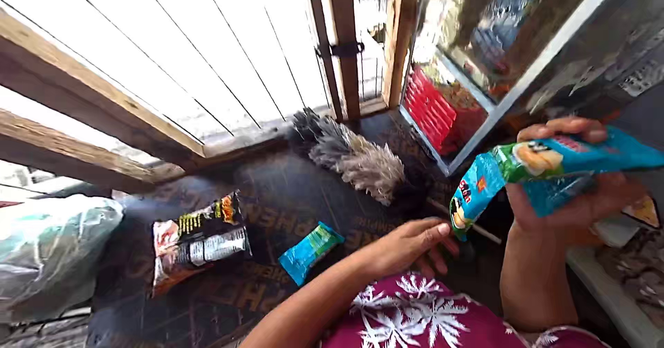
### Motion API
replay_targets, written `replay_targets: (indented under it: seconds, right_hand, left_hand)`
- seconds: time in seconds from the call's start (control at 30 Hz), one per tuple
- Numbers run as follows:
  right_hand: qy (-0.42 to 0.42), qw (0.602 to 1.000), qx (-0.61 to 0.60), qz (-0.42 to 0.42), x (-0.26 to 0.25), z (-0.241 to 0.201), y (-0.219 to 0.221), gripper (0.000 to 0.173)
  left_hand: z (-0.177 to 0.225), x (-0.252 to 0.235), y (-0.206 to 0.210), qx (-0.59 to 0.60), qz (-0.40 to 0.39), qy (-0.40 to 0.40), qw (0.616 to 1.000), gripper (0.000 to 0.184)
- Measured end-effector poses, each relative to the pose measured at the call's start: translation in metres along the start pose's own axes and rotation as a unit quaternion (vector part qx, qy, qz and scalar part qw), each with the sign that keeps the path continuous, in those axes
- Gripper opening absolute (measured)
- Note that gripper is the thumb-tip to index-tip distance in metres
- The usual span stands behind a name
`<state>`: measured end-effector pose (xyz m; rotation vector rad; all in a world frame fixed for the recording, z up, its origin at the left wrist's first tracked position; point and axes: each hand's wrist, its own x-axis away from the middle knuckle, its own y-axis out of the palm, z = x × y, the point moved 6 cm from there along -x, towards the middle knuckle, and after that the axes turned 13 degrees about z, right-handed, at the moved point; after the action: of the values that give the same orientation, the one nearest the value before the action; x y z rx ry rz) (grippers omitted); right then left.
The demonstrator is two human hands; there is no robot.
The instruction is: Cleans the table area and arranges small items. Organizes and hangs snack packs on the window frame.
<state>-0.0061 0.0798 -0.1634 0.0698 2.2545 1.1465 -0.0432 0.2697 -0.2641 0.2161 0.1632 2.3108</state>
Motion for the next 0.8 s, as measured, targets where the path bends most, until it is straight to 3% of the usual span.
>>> replay_targets:
  seconds: [0.07, 0.17, 0.33, 0.53, 0.8]
  right_hand:
    - [0.012, 0.999, 0.031, 0.005, -0.006, 0.005, 0.003, 0.035]
    - [0.013, 0.996, 0.081, 0.031, -0.019, 0.012, 0.007, 0.032]
    - [-0.106, 0.969, 0.217, 0.048, -0.034, 0.013, 0.027, 0.037]
    - [-0.237, 0.904, 0.356, -0.028, -0.037, 0.029, 0.06, 0.034]
    - [-0.319, 0.893, 0.316, -0.031, -0.078, 0.059, 0.072, 0.031]
  left_hand:
    - [0.004, -0.002, -0.007, -0.031, -0.001, -0.018, 0.999, 0.057]
    - [0.025, -0.012, -0.02, -0.013, 0.004, 0.026, 1.0, 0.054]
    - [0.066, -0.038, -0.05, 0.067, 0.076, 0.064, 0.993, 0.069]
    - [0.124, -0.072, -0.082, 0.089, 0.147, 0.135, 0.976, 0.054]
    - [0.219, -0.117, -0.106, 0.127, 0.232, 0.203, 0.943, 0.037]
